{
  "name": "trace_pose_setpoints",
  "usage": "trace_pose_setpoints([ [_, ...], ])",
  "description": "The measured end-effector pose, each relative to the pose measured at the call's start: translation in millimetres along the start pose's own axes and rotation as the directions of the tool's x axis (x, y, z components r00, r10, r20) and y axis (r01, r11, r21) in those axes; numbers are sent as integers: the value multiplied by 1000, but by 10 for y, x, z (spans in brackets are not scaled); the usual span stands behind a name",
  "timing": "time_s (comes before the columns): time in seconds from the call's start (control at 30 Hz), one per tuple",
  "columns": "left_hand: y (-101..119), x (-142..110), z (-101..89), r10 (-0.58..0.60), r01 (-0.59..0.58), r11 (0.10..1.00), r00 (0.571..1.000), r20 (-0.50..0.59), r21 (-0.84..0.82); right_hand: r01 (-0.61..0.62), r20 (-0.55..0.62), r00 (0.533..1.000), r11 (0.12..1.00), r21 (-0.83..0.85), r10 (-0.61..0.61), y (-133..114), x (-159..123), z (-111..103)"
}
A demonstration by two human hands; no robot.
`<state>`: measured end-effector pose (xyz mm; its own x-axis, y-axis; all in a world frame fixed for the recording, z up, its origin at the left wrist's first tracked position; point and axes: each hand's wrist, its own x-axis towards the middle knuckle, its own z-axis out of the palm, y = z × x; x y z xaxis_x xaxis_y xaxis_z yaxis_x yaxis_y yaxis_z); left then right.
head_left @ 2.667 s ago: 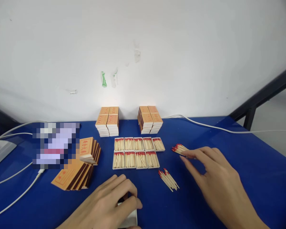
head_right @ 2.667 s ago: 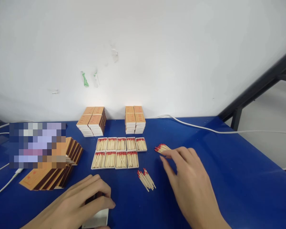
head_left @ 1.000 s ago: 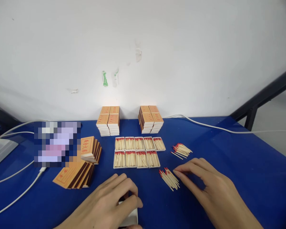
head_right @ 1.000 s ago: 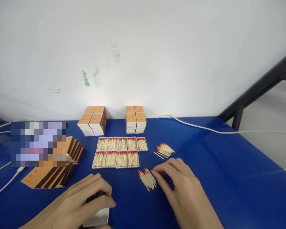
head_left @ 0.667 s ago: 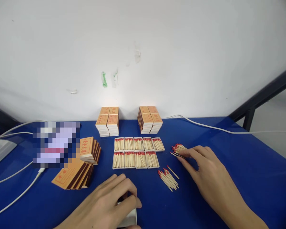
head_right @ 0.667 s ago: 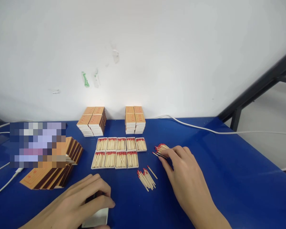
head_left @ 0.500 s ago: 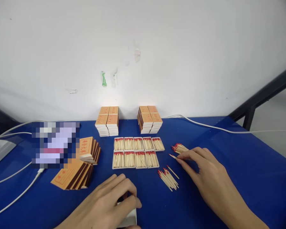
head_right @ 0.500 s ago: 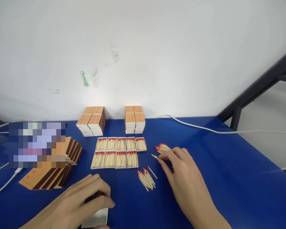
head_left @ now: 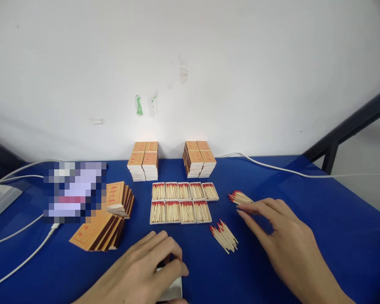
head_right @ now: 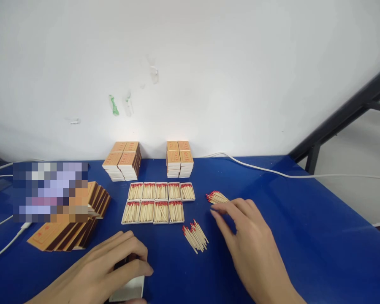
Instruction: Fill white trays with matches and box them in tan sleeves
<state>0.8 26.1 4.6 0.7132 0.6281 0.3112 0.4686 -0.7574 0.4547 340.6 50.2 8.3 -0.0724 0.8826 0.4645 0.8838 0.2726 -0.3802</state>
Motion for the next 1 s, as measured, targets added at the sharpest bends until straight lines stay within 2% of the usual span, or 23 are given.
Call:
trace_pose_setpoints([
  [0.03, -4, -5, 2, 0, 0, 1000, 1000, 20, 4, 8, -15, 1000, 1000, -28, -9, 59, 27, 24],
  [0.07, -8, -11, 7, 36, -36, 999, 998, -58, 0, 17, -14, 1000, 999, -49, -18, 114, 51, 51],
  [0.2, -18, -34, 41, 16, -16, 1000, 999, -40, -6, 23, 21, 1000, 996, -88, -21, 224, 90, 125],
  [0.33, 5, -51, 45, -31, 31, 999, 1000, 5, -7, 52, -4, 999, 994, -99, -52, 204, 89, 120],
  [0.47, -8, -57, 59, 14, -14, 1000, 999, -43, 4, 71, -16, 997, 991, -117, -73, 201, 109, 120],
  [1.0, -37, -37, 77, 30, -28, 999, 998, -58, 27, 9, 30, 1000, 997, -73, -7, 215, 102, 133],
])
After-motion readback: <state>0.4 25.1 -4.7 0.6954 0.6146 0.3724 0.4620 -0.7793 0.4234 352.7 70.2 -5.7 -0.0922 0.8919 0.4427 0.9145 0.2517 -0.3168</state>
